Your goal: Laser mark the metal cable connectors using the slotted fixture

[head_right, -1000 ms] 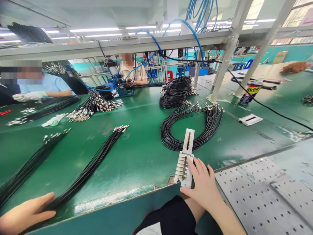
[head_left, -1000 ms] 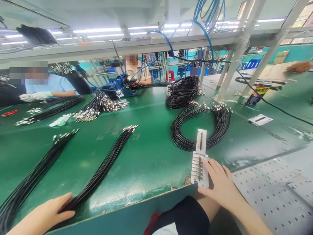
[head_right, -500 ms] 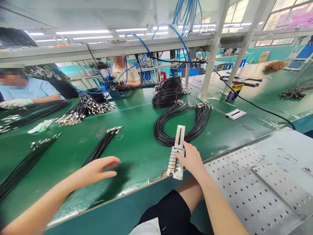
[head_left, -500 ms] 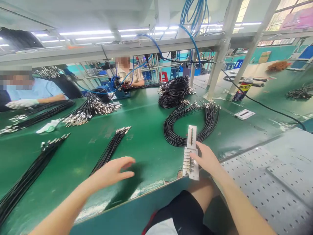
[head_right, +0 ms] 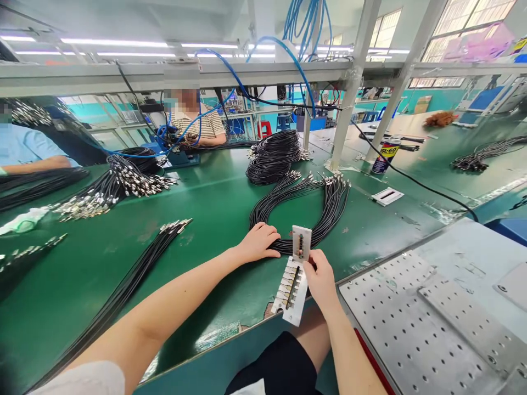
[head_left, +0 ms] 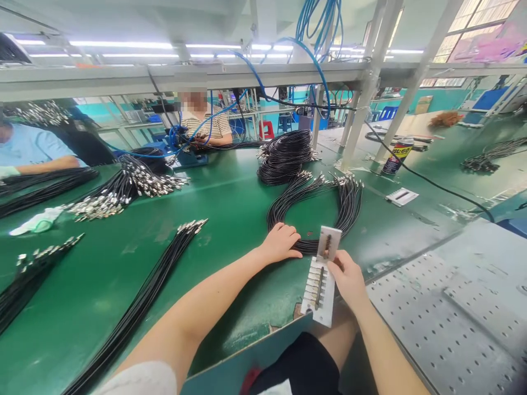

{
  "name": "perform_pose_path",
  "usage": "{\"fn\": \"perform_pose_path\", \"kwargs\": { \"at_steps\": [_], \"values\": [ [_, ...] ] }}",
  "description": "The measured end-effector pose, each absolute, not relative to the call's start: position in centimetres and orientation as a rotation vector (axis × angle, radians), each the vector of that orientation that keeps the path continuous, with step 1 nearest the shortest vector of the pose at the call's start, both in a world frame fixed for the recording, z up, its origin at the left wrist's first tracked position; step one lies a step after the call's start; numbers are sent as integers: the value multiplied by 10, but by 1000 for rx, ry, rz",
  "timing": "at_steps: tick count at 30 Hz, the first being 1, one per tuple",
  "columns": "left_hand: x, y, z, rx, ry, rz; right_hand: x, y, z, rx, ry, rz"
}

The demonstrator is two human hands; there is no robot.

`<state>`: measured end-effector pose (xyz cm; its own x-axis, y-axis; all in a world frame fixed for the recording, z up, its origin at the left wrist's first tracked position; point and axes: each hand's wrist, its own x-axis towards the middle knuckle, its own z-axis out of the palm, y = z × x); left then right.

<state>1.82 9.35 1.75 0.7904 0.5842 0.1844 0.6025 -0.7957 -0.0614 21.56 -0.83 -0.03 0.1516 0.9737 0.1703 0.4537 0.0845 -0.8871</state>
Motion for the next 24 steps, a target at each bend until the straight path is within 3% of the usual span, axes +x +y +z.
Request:
{"fn": "perform_pose_path", "kwargs": {
  "at_steps": [13,19,24],
  "values": [
    [-12,172,25,-2840,-1093,-171,217,-4,10,-1514,-1607,922],
    [8,171,25,-3074,-1384,-446,214,12,12,-1544,-1685,966],
    [21,184,23,-3125,-1564,-445,211,15,12,-1514,-1721,965]
  ]
}}
